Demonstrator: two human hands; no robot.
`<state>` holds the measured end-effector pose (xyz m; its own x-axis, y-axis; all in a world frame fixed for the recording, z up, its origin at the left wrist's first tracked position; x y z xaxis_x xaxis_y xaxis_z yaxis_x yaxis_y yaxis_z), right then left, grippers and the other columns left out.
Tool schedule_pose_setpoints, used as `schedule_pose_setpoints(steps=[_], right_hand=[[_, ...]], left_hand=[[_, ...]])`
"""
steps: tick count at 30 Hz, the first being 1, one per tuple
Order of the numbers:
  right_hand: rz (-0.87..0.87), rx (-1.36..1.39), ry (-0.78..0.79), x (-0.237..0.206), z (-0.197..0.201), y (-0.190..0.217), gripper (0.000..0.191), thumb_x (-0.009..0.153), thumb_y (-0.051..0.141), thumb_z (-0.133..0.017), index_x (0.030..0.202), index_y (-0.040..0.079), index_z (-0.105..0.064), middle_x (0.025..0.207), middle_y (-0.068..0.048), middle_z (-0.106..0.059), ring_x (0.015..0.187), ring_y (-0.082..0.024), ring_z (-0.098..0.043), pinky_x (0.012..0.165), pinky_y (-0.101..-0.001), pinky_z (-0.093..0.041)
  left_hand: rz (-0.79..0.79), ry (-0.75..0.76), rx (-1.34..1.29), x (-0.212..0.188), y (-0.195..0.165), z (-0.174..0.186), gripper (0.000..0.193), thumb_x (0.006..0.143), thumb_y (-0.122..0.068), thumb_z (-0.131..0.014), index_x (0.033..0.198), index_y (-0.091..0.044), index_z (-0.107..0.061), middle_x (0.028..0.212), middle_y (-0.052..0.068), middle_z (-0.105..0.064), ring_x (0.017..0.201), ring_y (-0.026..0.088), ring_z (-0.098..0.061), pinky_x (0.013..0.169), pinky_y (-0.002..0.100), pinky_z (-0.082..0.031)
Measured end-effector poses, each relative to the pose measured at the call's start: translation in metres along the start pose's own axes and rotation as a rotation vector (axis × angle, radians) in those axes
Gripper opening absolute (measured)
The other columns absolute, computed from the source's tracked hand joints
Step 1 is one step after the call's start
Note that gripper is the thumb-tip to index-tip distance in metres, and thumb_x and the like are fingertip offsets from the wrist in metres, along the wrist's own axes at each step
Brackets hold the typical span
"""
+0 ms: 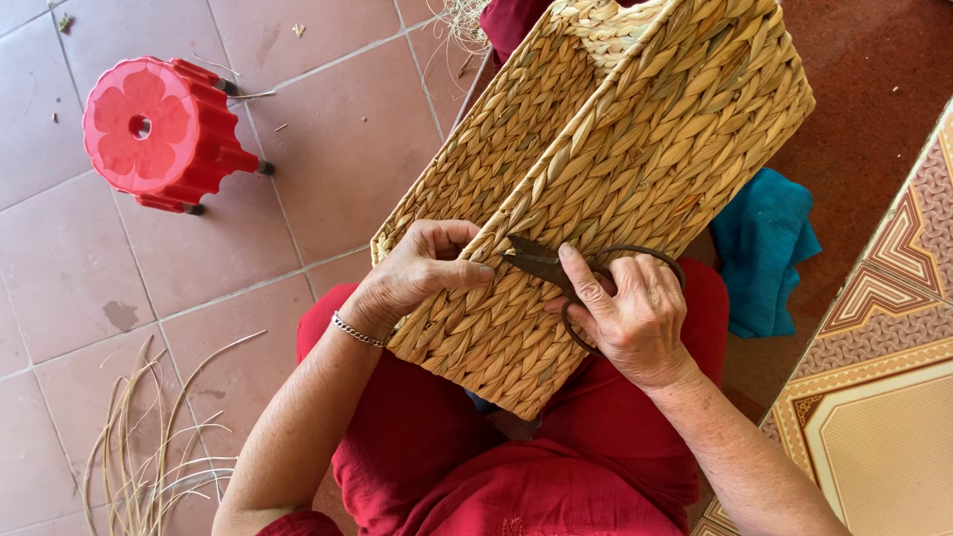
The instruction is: The person sits on the floor and finishes a woven basket by wiping its surfaces with a blue cloth and trimming protruding fibers with scissors. The person repeatedly wipes the exterior and interior, then uses scissors to cut small strands along the edges and corners.
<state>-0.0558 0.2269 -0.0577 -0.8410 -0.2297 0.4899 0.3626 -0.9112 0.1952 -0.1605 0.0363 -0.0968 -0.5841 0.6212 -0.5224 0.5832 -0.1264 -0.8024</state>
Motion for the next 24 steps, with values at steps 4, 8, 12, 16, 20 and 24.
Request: schedule_pose_setpoints(steps=[4, 8, 12, 16, 20, 24], right_hand=[[0.043, -0.06, 0.006, 0.0, 0.003, 0.001, 0.056, 0.1, 0.049, -0.062, 0.148, 0.02, -0.057, 0.079, -0.003, -0.044, 0.072, -0.022, -0.054, 0.063, -0.0399, -0.046], [0.061, -0.054, 0.035, -0.004, -0.003, -0.001, 0.06, 0.099, 0.05, -0.06, 0.148, 0.017, -0.056, 0.072, -0.002, -0.046, 0.064, -0.018, -0.053, 0.056, -0.0368, -0.045], [-0.066, 0.203, 0.133, -0.017, -0.021, -0.014, 0.068, 0.091, 0.052, -0.067, 0.146, 0.012, -0.056, 0.062, 0.003, -0.054, 0.053, -0.012, -0.054, 0.051, -0.0308, -0.049], [-0.717, 1.068, 0.078, -0.048, -0.04, -0.062, 0.064, 0.094, 0.041, -0.068, 0.149, 0.009, -0.057, 0.096, 0.003, -0.077, 0.05, -0.003, -0.059, 0.046, -0.0219, -0.049], [-0.751, 0.964, -0.15, -0.054, -0.012, -0.095, 0.067, 0.1, 0.032, -0.073, 0.155, 0.002, -0.05, 0.097, 0.004, -0.061, 0.076, -0.003, -0.054, 0.062, -0.0184, -0.045], [-0.549, 0.482, -0.081, -0.037, 0.02, -0.1, 0.069, 0.092, 0.027, -0.082, 0.15, 0.0, -0.056, 0.085, -0.002, -0.053, 0.072, -0.01, -0.048, 0.062, -0.024, -0.043]], left_hand=[[0.012, -0.005, 0.014, 0.001, 0.003, 0.002, 0.028, 0.08, -0.005, -0.076, 0.106, 0.001, -0.074, 0.088, 0.002, -0.073, 0.076, 0.008, -0.065, 0.073, 0.025, -0.054], [0.014, -0.014, 0.0, 0.001, 0.005, 0.003, 0.026, 0.08, -0.005, -0.077, 0.105, 0.001, -0.074, 0.086, 0.001, -0.072, 0.073, 0.006, -0.063, 0.069, 0.023, -0.053], [-0.014, -0.002, -0.011, 0.001, 0.005, 0.003, 0.025, 0.081, -0.006, -0.077, 0.104, 0.001, -0.074, 0.085, -0.001, -0.071, 0.073, 0.006, -0.061, 0.068, 0.023, -0.051], [-0.016, -0.002, 0.041, 0.001, 0.003, 0.002, 0.03, 0.082, -0.007, -0.076, 0.11, 0.0, -0.072, 0.091, -0.001, -0.07, 0.08, 0.006, -0.062, 0.074, 0.023, -0.052], [-0.035, 0.036, 0.069, 0.004, -0.008, -0.006, 0.036, 0.084, -0.013, -0.073, 0.118, -0.003, -0.068, 0.097, -0.003, -0.07, 0.086, 0.004, -0.063, 0.079, 0.022, -0.053], [-0.059, -0.009, 0.242, 0.014, -0.021, -0.013, 0.036, 0.09, -0.022, -0.073, 0.122, -0.006, -0.067, 0.091, -0.005, -0.068, 0.08, 0.002, -0.059, 0.071, 0.021, -0.051]])
Point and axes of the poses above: each hand's wrist, its own x-axis towards the middle knuckle, its own z-axis out of the back of the hand, y = z × x, the point moved 7 cm from there along x, towards the middle knuckle
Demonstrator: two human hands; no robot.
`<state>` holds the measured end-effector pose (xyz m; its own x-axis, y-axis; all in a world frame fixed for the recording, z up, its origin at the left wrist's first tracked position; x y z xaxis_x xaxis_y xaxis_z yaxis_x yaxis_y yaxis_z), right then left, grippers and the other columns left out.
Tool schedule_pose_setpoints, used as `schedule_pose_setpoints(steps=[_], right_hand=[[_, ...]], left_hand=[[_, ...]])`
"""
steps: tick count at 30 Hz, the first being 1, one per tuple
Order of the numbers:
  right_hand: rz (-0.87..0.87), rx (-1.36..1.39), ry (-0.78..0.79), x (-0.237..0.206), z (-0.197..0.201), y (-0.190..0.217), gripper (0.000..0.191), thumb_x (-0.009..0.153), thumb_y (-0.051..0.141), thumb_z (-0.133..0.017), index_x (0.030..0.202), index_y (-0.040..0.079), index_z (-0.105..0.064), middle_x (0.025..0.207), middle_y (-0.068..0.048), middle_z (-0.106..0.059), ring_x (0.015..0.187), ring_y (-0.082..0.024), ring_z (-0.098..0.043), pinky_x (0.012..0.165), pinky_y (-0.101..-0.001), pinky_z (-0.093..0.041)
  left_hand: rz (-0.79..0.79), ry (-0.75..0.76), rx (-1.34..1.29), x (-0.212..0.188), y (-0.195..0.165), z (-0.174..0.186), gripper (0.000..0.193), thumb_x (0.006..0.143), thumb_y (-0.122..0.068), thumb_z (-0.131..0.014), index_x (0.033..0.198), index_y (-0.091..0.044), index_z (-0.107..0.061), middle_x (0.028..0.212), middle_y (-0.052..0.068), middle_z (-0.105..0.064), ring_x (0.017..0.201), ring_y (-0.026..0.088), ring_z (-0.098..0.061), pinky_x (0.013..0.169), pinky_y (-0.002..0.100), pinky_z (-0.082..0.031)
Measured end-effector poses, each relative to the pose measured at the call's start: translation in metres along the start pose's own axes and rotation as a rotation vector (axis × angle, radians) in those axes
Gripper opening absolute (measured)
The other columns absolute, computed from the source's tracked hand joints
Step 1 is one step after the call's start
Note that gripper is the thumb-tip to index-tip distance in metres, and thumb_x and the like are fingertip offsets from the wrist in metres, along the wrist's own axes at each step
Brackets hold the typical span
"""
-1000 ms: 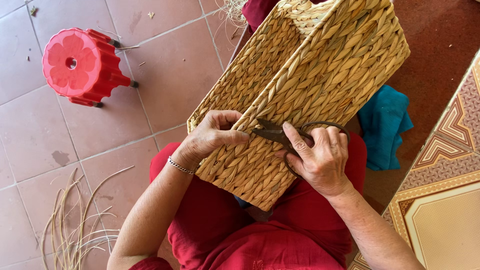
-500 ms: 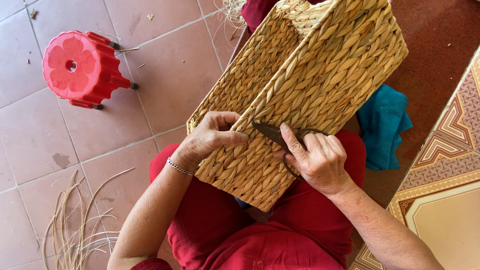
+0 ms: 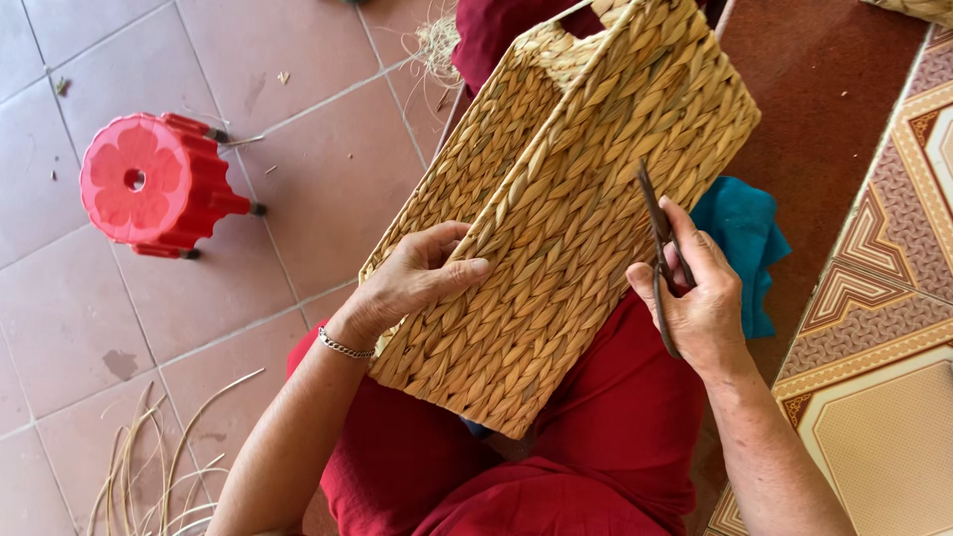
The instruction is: The person sits on the floor and finishes a woven basket by wiping its surfaces with a blue cloth and trimming protruding fibers with scissors. The person repeatedly wipes the exterior and interior, then uses scissors to cut small strands along the edges and corners.
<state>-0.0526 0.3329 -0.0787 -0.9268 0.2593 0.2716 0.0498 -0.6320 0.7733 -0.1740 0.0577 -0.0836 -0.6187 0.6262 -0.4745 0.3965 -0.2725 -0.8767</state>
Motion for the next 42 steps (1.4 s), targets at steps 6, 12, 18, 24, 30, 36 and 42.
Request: schedule_pose_setpoints(steps=[6, 12, 18, 24, 30, 36, 42], right_hand=[[0.024, -0.195, -0.04, 0.014, 0.017, 0.01, 0.064, 0.085, 0.015, -0.089, 0.141, 0.001, -0.063, 0.072, -0.003, -0.057, 0.06, -0.01, -0.052, 0.053, -0.0276, -0.046], [0.07, -0.212, -0.015, 0.019, 0.023, 0.003, 0.063, 0.08, 0.016, -0.09, 0.137, 0.005, -0.065, 0.073, -0.003, -0.06, 0.06, -0.012, -0.055, 0.053, -0.0298, -0.048], [0.185, -0.392, 0.003, 0.018, 0.022, -0.003, 0.075, 0.073, 0.027, -0.091, 0.14, 0.011, -0.062, 0.079, -0.006, -0.051, 0.076, -0.023, -0.054, 0.07, -0.0398, -0.049], [0.251, -0.473, 0.005, 0.02, 0.012, -0.015, 0.077, 0.07, 0.029, -0.091, 0.141, 0.017, -0.063, 0.084, -0.005, -0.05, 0.083, -0.023, -0.054, 0.076, -0.0407, -0.051], [0.282, -0.502, 0.027, 0.019, 0.001, -0.028, 0.075, 0.072, 0.027, -0.088, 0.142, 0.018, -0.063, 0.08, -0.002, -0.052, 0.075, -0.019, -0.058, 0.067, -0.0368, -0.051], [0.213, -0.192, 0.136, 0.022, 0.003, -0.039, 0.065, 0.083, 0.029, -0.084, 0.14, 0.008, -0.062, 0.07, -0.006, -0.064, 0.06, -0.016, -0.061, 0.055, -0.0325, -0.053], [0.036, 0.25, 0.257, 0.029, 0.013, -0.048, 0.062, 0.085, 0.03, -0.082, 0.139, 0.008, -0.061, 0.087, -0.006, -0.077, 0.064, -0.01, -0.066, 0.057, -0.0267, -0.057]], left_hand=[[0.047, 0.018, 0.073, 0.011, -0.007, -0.009, 0.031, 0.093, -0.02, -0.074, 0.116, 0.0, -0.074, 0.087, -0.003, -0.069, 0.072, 0.005, -0.056, 0.063, 0.023, -0.048], [0.107, 0.034, 0.009, 0.012, -0.012, -0.014, 0.037, 0.087, -0.019, -0.074, 0.118, 0.0, -0.071, 0.098, 0.001, -0.075, 0.086, 0.009, -0.067, 0.08, 0.027, -0.058], [0.002, -0.004, 0.276, 0.053, -0.033, -0.025, 0.062, 0.088, -0.032, -0.075, 0.139, -0.002, -0.056, 0.112, 0.008, -0.069, 0.1, 0.014, -0.065, 0.085, 0.033, -0.056], [-0.036, 0.064, 0.1, 0.109, -0.06, -0.043, 0.067, 0.087, -0.033, -0.078, 0.14, 0.002, -0.056, 0.119, 0.011, -0.073, 0.108, 0.017, -0.069, 0.096, 0.03, -0.056], [0.154, 0.086, 0.048, 0.142, -0.054, -0.053, 0.054, 0.074, -0.014, -0.084, 0.12, 0.006, -0.063, 0.107, 0.016, -0.075, 0.097, 0.024, -0.072, 0.089, 0.039, -0.063], [0.047, 0.092, 0.125, 0.148, -0.05, -0.048, 0.046, 0.08, -0.011, -0.081, 0.121, 0.002, -0.065, 0.11, 0.012, -0.075, 0.101, 0.019, -0.071, 0.096, 0.034, -0.058], [0.083, 0.079, 0.08, 0.147, -0.046, -0.048, 0.049, 0.08, -0.011, -0.081, 0.125, 0.004, -0.066, 0.114, 0.014, -0.076, 0.103, 0.02, -0.071, 0.098, 0.036, -0.056]])
Point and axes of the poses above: each hand's wrist, its own x-axis towards the middle knuckle, its own z-axis out of the back of the hand, y = z × x, the point moved 7 cm from there along x, towards the middle knuckle
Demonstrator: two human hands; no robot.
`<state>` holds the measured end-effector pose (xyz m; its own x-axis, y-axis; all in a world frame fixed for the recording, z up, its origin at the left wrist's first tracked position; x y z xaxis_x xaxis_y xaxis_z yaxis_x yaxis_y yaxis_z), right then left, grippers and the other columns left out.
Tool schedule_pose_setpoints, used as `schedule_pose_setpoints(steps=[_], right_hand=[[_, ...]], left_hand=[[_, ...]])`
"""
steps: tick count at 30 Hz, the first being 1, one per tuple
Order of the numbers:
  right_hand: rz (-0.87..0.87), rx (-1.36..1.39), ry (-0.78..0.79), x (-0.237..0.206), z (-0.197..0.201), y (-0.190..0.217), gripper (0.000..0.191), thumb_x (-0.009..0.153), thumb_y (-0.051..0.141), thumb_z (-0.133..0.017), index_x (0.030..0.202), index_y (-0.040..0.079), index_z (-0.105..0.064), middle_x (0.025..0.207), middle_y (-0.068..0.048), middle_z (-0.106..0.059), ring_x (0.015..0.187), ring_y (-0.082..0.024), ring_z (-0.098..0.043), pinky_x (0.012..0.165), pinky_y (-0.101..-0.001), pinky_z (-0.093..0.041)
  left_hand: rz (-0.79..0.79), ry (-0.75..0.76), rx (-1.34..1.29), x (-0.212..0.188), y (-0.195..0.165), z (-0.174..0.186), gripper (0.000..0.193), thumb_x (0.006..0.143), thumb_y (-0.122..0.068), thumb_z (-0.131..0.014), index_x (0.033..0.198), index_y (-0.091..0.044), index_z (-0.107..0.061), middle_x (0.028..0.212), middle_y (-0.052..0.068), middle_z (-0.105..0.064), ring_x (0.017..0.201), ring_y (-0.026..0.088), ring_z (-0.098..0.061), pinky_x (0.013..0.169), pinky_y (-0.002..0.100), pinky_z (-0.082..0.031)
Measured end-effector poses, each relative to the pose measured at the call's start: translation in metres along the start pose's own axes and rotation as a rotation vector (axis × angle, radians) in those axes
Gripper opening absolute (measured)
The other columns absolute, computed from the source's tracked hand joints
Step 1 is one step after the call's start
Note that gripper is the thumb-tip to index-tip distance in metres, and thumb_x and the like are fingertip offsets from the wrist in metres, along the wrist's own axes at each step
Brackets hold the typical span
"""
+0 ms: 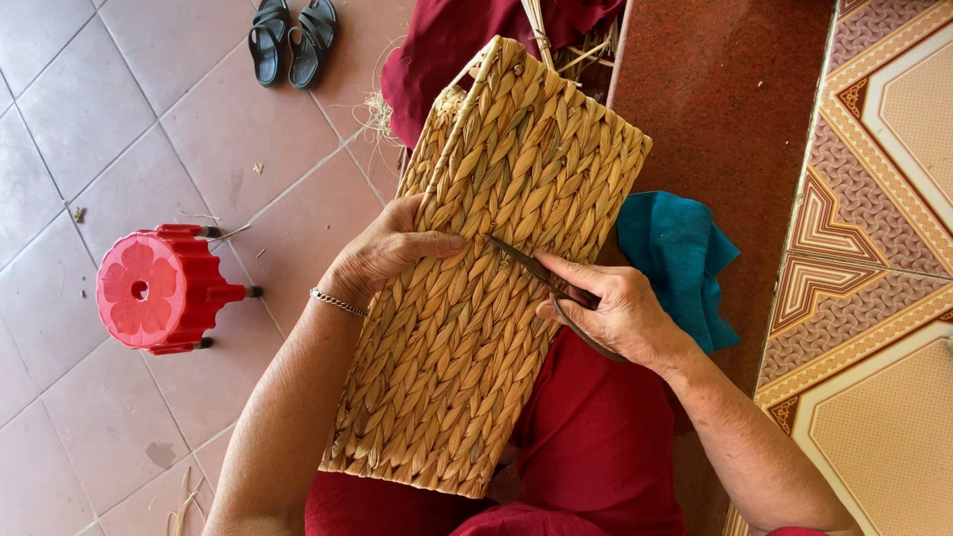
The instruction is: The person sits on the floor and finishes a woven basket by wiping its surfaces with a blue cloth and trimming protruding fibers with scissors. The person repeatedly wipes the exterior and interior, then uses scissors to cut small strands along the edges and corners.
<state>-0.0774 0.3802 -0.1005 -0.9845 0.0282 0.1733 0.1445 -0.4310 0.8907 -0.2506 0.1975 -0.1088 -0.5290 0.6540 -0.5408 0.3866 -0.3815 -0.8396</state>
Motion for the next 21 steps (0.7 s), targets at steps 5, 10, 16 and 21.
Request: schedule_pose_setpoints(steps=[5, 10, 16, 21], right_hand=[[-0.034, -0.106, -0.077, 0.0, 0.007, 0.001, 0.07, 0.08, 0.032, -0.084, 0.142, 0.01, -0.059, 0.081, -0.001, -0.066, 0.064, -0.014, -0.057, 0.058, -0.0305, -0.051], [0.185, -0.652, -0.203, -0.002, 0.003, 0.019, 0.078, 0.071, 0.034, -0.09, 0.142, 0.018, -0.061, 0.079, -0.002, -0.047, 0.078, -0.021, -0.05, 0.069, -0.0382, -0.044], [0.28, -0.794, -0.227, 0.001, -0.008, 0.019, 0.077, 0.078, 0.035, -0.088, 0.147, 0.021, -0.056, 0.08, -0.002, -0.045, 0.078, -0.022, -0.049, 0.066, -0.0388, -0.042], [0.304, -0.776, -0.193, 0.0, -0.015, 0.011, 0.076, 0.083, 0.033, -0.084, 0.151, 0.019, -0.054, 0.076, 0.0, -0.043, 0.071, -0.018, -0.051, 0.063, -0.0357, -0.044]], left_hand=[[-0.02, -0.024, 0.056, -0.001, -0.005, -0.001, 0.051, 0.078, -0.012, -0.081, 0.126, -0.001, -0.066, 0.115, 0.01, -0.076, 0.107, 0.019, -0.071, 0.101, 0.035, -0.054], [-0.011, -0.049, 0.071, -0.002, -0.003, 0.001, 0.053, 0.075, -0.011, -0.082, 0.125, 0.0, -0.068, 0.113, 0.011, -0.077, 0.106, 0.02, -0.071, 0.102, 0.036, -0.053], [-0.015, -0.022, 0.036, 0.004, 0.003, 0.005, 0.052, 0.072, -0.008, -0.081, 0.122, 0.001, -0.068, 0.11, 0.012, -0.076, 0.101, 0.021, -0.072, 0.099, 0.038, -0.057], [-0.044, -0.007, 0.025, 0.008, 0.008, 0.007, 0.051, 0.072, -0.008, -0.08, 0.121, 0.002, -0.068, 0.108, 0.011, -0.076, 0.099, 0.02, -0.072, 0.098, 0.037, -0.058]])
Point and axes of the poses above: each hand's wrist, its own x-axis towards the middle knuckle, its own z-axis out of the back of the hand, y = z × x, the point moved 7 cm from there along x, towards the middle knuckle
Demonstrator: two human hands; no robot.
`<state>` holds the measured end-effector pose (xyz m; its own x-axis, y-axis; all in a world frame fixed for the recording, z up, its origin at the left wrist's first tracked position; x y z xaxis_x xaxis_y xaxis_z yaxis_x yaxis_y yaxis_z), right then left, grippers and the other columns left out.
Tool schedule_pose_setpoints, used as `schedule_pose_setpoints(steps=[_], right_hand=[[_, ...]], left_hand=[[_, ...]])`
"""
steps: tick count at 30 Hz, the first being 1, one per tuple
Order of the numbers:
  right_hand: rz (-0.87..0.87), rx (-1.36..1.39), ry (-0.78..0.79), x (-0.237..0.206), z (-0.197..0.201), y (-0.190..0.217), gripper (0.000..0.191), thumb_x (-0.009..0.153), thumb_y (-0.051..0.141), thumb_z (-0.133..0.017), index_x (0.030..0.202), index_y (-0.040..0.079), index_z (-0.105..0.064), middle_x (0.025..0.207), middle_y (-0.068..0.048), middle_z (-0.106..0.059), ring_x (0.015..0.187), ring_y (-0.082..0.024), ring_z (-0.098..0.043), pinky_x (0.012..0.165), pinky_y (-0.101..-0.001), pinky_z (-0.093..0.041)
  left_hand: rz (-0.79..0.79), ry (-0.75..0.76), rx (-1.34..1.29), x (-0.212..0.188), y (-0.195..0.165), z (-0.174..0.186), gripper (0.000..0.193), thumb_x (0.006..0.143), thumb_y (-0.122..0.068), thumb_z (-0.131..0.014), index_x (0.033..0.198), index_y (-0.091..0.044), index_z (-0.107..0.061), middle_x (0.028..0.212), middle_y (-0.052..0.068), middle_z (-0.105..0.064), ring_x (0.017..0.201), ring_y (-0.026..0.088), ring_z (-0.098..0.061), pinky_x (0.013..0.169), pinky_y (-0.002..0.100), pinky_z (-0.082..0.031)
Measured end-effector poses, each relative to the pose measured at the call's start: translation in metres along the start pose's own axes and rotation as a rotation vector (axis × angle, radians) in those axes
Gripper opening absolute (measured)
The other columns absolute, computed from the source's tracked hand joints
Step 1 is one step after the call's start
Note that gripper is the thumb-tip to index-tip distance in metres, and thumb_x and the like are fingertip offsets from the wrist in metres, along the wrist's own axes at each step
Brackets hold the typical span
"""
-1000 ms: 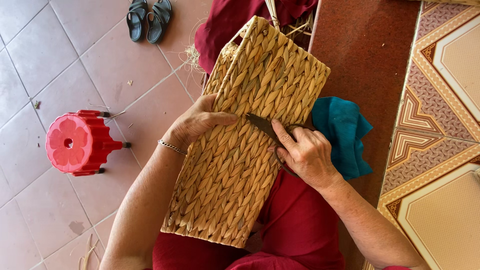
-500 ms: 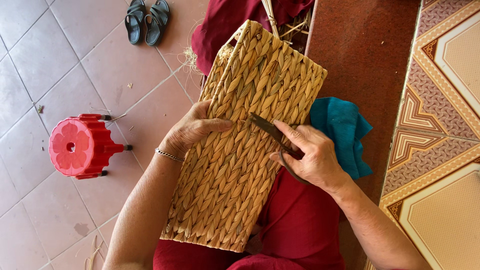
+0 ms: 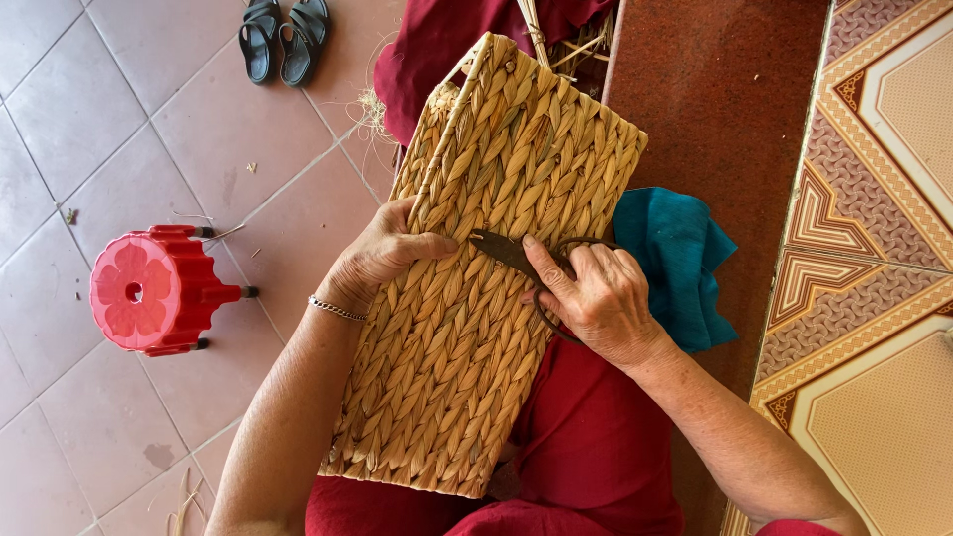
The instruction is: The person sits on the floor and finishes a woven basket by wiping its surfaces with a blue cloth and trimming protruding fibers with scissors. The person repeatedly wipes the exterior and interior, then uses scissors to cut small strands along the edges and corners.
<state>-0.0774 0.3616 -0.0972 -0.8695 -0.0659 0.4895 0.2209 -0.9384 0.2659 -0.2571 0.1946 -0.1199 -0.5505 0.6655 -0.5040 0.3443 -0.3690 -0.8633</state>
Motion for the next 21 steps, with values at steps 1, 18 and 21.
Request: schedule_pose_setpoints(steps=[1, 18, 21], right_hand=[[0.0, 0.005, 0.013, -0.001, -0.002, 0.0, 0.076, 0.083, 0.032, -0.084, 0.151, 0.019, -0.054, 0.075, 0.0, -0.043, 0.07, -0.018, -0.052, 0.062, -0.0348, -0.044], [-0.36, 0.272, -0.088, -0.008, 0.005, -0.04, 0.066, 0.095, 0.04, -0.075, 0.147, 0.005, -0.055, 0.072, 0.0, -0.057, 0.06, -0.014, -0.056, 0.053, -0.0302, -0.048], [-0.357, 0.04, -0.082, -0.011, 0.018, -0.055, 0.069, 0.089, 0.032, -0.079, 0.148, 0.005, -0.056, 0.078, -0.002, -0.056, 0.069, -0.016, -0.058, 0.06, -0.0314, -0.05]], left_hand=[[0.01, -0.006, 0.002, 0.0, 0.002, 0.001, 0.051, 0.072, -0.008, -0.08, 0.12, 0.002, -0.068, 0.107, 0.012, -0.076, 0.098, 0.02, -0.072, 0.097, 0.037, -0.058], [-0.004, 0.02, -0.05, 0.002, 0.003, 0.002, 0.051, 0.074, -0.006, -0.08, 0.123, 0.004, -0.068, 0.106, 0.01, -0.076, 0.096, 0.02, -0.072, 0.095, 0.037, -0.058], [-0.013, 0.01, 0.004, 0.0, -0.002, -0.002, 0.067, 0.072, -0.012, -0.081, 0.135, -0.002, -0.06, 0.114, 0.011, -0.072, 0.103, 0.019, -0.069, 0.097, 0.037, -0.055]])
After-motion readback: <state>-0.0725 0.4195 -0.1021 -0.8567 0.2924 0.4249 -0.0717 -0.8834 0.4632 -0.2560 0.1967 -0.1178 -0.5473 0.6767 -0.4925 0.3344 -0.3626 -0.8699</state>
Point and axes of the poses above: each hand's wrist, its own x-axis towards the middle knuckle, its own z-axis out of the back of the hand, y = z × x, the point moved 7 cm from there along x, towards the middle knuckle
